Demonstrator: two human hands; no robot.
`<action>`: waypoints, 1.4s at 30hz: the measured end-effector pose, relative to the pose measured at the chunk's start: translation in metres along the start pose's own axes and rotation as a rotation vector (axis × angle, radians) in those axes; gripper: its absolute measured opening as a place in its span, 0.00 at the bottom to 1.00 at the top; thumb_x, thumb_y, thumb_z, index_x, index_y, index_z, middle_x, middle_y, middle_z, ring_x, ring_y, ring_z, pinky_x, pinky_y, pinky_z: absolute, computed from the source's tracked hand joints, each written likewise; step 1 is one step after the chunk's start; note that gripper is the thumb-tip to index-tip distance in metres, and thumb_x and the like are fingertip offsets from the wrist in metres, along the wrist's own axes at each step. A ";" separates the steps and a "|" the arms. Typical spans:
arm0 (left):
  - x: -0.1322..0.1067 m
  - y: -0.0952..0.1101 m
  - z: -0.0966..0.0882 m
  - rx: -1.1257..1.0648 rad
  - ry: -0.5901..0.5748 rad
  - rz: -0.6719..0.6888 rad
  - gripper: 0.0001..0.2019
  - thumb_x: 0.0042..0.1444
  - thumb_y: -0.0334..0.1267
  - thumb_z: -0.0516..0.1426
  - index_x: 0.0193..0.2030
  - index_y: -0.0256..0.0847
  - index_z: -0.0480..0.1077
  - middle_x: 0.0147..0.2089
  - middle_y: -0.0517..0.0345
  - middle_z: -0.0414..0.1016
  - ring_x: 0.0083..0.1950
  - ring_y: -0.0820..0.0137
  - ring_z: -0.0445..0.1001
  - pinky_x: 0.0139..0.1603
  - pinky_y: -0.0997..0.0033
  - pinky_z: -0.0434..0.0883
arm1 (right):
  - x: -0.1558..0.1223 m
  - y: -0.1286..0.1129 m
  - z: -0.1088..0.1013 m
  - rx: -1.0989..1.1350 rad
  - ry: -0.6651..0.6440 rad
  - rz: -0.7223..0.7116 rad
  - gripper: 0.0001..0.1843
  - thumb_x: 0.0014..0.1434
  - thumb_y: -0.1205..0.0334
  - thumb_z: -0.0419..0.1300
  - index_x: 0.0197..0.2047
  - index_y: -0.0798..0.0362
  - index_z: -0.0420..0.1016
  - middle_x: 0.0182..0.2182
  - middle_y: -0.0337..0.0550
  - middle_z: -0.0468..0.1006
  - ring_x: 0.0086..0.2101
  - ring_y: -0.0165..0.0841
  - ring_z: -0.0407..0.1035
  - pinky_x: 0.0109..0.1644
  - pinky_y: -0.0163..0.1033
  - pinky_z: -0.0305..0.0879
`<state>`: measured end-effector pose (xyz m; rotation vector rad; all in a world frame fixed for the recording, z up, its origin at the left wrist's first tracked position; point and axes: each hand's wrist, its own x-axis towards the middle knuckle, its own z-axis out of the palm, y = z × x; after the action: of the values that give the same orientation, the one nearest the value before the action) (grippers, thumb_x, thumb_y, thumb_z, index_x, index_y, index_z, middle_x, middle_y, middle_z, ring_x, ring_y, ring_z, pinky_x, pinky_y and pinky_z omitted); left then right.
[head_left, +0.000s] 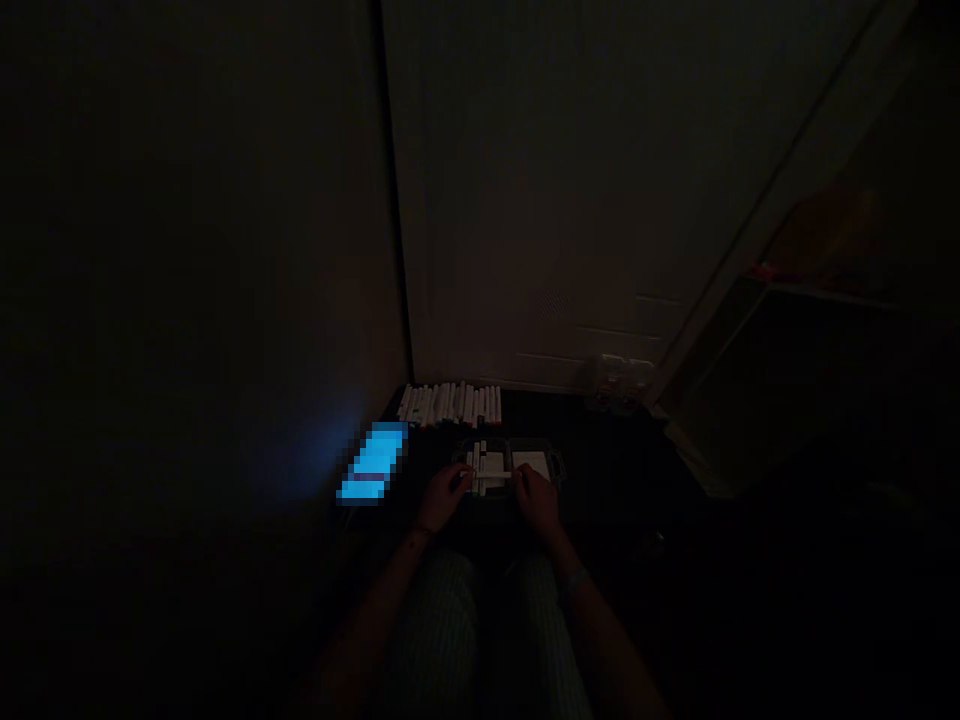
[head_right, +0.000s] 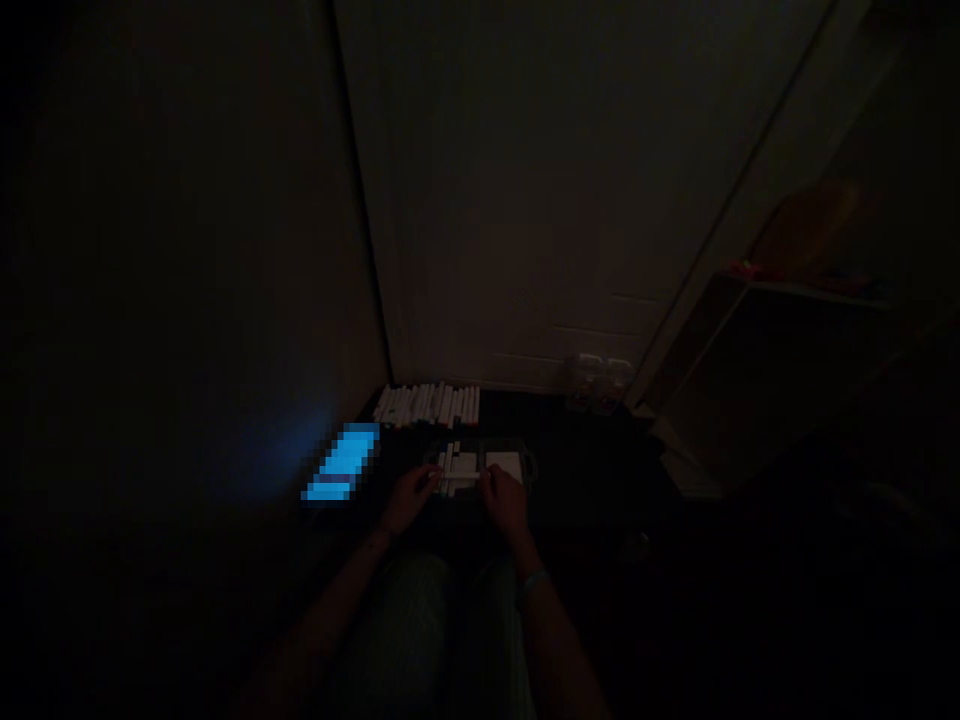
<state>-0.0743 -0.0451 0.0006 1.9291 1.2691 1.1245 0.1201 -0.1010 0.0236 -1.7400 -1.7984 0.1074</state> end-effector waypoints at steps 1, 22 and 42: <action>0.000 0.000 0.000 -0.004 -0.001 0.007 0.16 0.52 0.45 0.48 0.41 0.40 0.69 0.40 0.55 0.72 0.40 0.69 0.69 0.42 0.71 0.65 | 0.000 0.000 0.000 0.013 0.003 -0.007 0.18 0.62 0.55 0.36 0.36 0.52 0.65 0.30 0.41 0.71 0.32 0.29 0.65 0.33 0.30 0.52; 0.002 0.003 -0.003 -0.025 0.016 0.041 0.14 0.55 0.42 0.45 0.41 0.40 0.67 0.42 0.56 0.72 0.45 0.69 0.68 0.48 0.68 0.64 | 0.002 0.001 0.001 0.159 0.017 -0.029 0.17 0.61 0.54 0.40 0.42 0.50 0.66 0.35 0.41 0.72 0.35 0.29 0.66 0.36 0.31 0.56; 0.002 0.007 -0.006 -0.021 -0.014 0.023 0.15 0.55 0.42 0.45 0.42 0.41 0.67 0.43 0.55 0.71 0.45 0.69 0.69 0.47 0.69 0.64 | 0.002 0.002 0.001 0.133 0.035 -0.034 0.17 0.61 0.54 0.39 0.40 0.50 0.66 0.34 0.40 0.72 0.34 0.29 0.66 0.35 0.30 0.55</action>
<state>-0.0760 -0.0460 0.0102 1.9367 1.2260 1.1297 0.1213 -0.0988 0.0220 -1.6088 -1.7540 0.1773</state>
